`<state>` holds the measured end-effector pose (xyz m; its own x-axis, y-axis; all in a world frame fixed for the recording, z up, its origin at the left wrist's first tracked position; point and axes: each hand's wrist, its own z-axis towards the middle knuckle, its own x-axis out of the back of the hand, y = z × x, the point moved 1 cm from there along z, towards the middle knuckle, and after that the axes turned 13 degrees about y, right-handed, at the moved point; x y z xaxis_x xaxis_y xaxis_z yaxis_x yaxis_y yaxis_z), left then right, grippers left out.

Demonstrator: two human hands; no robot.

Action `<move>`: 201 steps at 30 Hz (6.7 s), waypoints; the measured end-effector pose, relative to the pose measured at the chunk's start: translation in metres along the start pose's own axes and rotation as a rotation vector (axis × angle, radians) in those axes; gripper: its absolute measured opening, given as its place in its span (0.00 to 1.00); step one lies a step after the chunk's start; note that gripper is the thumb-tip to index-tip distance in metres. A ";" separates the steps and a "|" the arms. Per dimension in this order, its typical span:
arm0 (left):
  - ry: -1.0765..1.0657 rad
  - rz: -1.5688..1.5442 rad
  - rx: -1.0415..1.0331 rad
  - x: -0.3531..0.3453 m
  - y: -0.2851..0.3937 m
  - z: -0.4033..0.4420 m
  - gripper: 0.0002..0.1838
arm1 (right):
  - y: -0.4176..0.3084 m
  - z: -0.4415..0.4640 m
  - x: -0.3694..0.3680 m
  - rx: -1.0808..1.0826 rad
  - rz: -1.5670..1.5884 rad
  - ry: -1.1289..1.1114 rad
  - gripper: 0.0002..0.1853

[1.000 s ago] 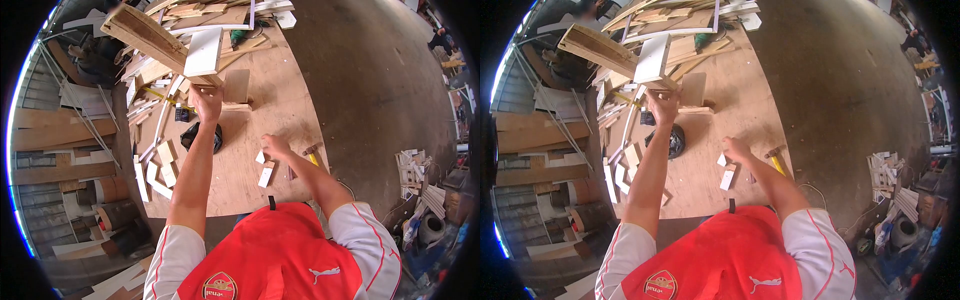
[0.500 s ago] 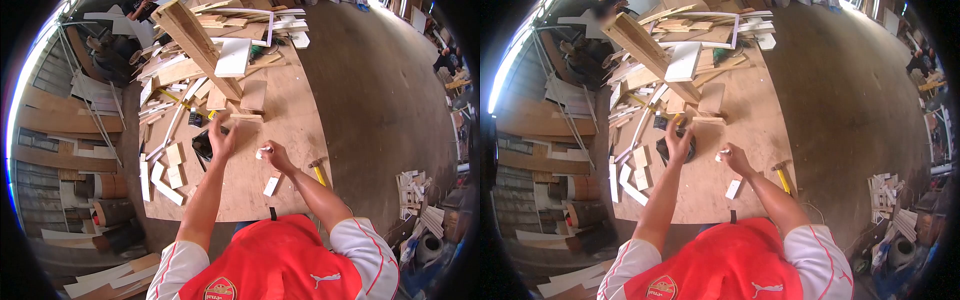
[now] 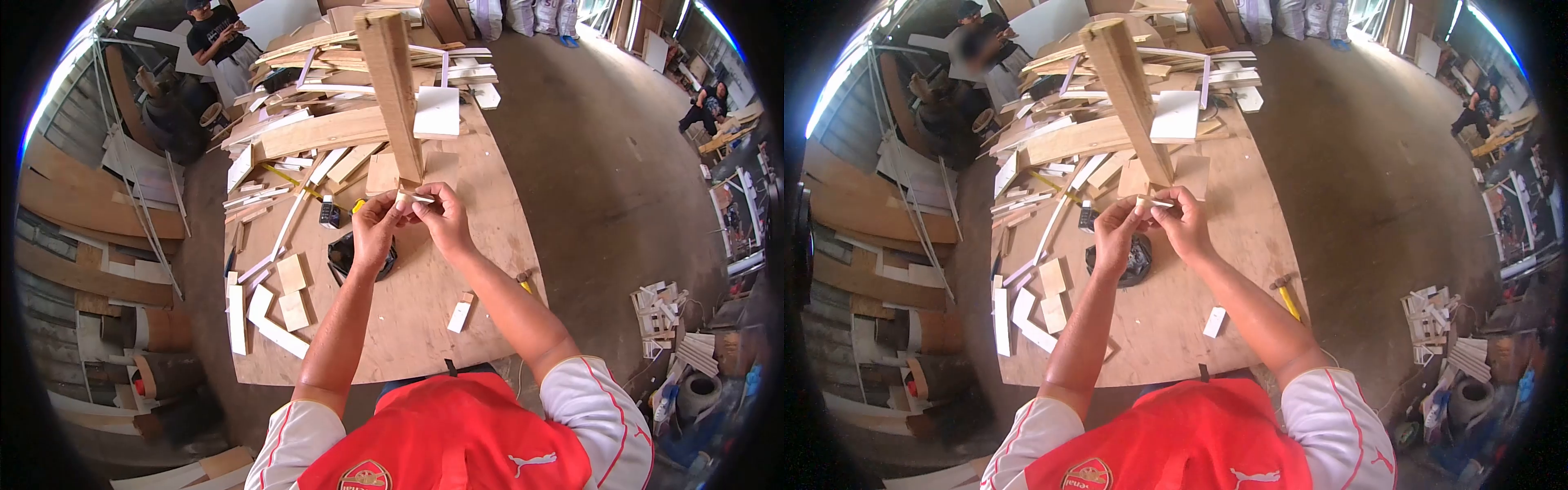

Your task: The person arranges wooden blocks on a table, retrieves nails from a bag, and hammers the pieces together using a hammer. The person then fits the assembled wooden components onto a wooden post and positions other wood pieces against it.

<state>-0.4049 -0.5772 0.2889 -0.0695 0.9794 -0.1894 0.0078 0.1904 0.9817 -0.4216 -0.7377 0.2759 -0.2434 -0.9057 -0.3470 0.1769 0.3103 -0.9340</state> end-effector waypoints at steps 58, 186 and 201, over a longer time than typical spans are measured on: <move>0.196 0.623 0.170 0.460 -0.161 -0.030 0.32 | 0.329 -0.224 -0.256 -0.027 -1.554 -0.132 0.33; 0.223 0.415 0.554 0.345 -0.218 -0.260 0.30 | 0.260 -0.377 -0.017 0.009 -1.332 -0.018 0.37; 0.276 0.192 0.680 0.330 -0.219 -0.258 0.35 | 0.248 -0.369 -0.030 0.050 -1.330 -0.035 0.41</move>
<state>-0.6866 -0.3131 0.0164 -0.2515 0.9642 0.0836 0.6522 0.1051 0.7507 -0.7218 -0.5273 0.0230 -0.2328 -0.5164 0.8241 -0.1406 -0.8206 -0.5539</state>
